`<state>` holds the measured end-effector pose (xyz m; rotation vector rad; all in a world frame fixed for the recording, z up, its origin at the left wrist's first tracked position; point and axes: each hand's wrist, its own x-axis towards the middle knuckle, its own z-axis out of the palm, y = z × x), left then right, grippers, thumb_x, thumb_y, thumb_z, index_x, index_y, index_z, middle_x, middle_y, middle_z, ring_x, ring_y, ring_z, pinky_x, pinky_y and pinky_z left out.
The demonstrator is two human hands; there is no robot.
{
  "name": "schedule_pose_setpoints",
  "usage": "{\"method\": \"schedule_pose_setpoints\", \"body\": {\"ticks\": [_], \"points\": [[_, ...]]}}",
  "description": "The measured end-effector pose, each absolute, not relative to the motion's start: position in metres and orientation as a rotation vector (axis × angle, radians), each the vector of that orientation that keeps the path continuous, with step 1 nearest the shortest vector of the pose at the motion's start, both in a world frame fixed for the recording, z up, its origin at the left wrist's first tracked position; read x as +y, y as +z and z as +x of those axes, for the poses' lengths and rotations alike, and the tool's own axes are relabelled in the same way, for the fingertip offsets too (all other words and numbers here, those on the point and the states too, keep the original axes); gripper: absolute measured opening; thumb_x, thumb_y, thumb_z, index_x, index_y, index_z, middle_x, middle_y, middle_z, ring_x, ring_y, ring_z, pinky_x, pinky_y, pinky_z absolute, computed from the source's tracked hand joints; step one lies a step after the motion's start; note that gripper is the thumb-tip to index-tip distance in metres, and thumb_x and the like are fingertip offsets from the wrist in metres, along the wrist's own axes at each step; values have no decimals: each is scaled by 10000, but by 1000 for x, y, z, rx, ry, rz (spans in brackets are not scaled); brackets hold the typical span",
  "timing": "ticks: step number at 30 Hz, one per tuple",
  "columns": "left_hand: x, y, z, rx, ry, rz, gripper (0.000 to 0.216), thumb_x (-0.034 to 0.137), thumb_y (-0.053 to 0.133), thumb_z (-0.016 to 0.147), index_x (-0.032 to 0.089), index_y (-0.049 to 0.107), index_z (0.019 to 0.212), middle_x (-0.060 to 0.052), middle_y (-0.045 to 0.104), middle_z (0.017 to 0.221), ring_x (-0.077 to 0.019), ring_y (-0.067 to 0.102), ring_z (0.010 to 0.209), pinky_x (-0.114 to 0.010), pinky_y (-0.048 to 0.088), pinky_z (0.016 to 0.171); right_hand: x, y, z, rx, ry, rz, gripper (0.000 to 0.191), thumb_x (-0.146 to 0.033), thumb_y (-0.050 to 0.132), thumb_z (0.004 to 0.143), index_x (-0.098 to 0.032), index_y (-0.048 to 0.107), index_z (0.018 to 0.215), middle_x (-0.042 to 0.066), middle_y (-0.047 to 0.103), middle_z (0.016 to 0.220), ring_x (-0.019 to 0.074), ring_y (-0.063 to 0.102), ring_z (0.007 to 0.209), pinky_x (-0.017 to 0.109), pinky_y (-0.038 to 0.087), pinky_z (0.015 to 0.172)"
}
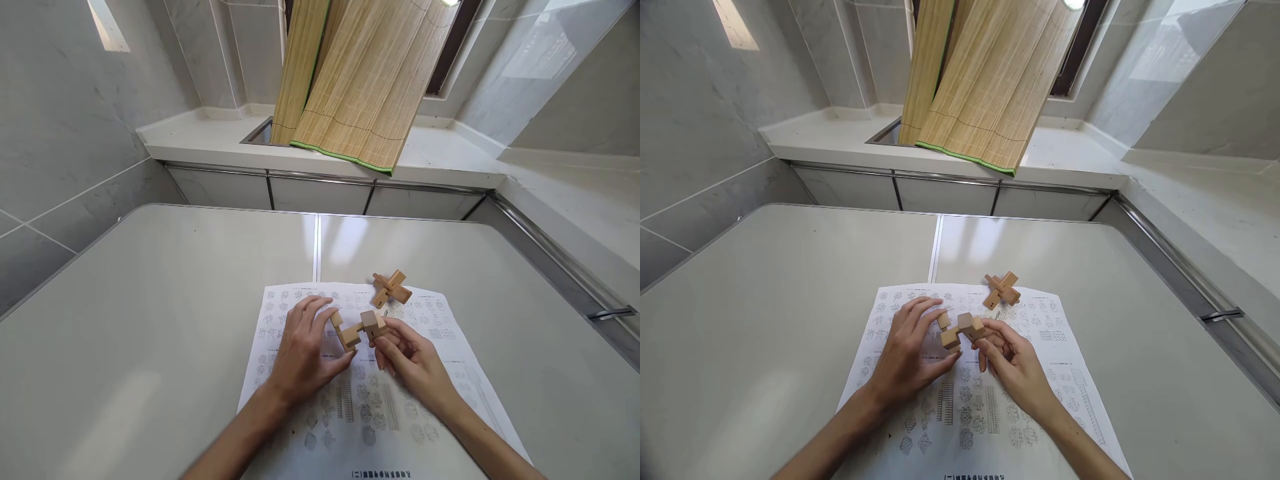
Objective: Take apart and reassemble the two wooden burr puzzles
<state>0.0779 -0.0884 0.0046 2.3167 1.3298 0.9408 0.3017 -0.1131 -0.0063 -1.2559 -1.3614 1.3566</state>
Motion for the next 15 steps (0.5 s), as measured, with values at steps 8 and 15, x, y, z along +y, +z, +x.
{"method": "schedule_pose_setpoints", "body": {"ticks": [8,15], "points": [[-84,-2,70,1650,867,2359,507,354,757,811,200,561,1253,-155,546,1430,-389,415,1395,-594,430,1115,-112,-10,299,-1345,1350,-1304,417,-537,617,971,-202,627,1219,6,653,702,158,564,603,279,432,570],[-86,7,73,1571,1016,2304,520,294,695,870,215,520,1352,-148,502,1458,-355,410,1400,-564,430,1125,-111,-10,299,-1340,1357,-1330,447,-556,608,969,-191,614,1226,-8,638,658,141,502,556,276,409,557]]}}
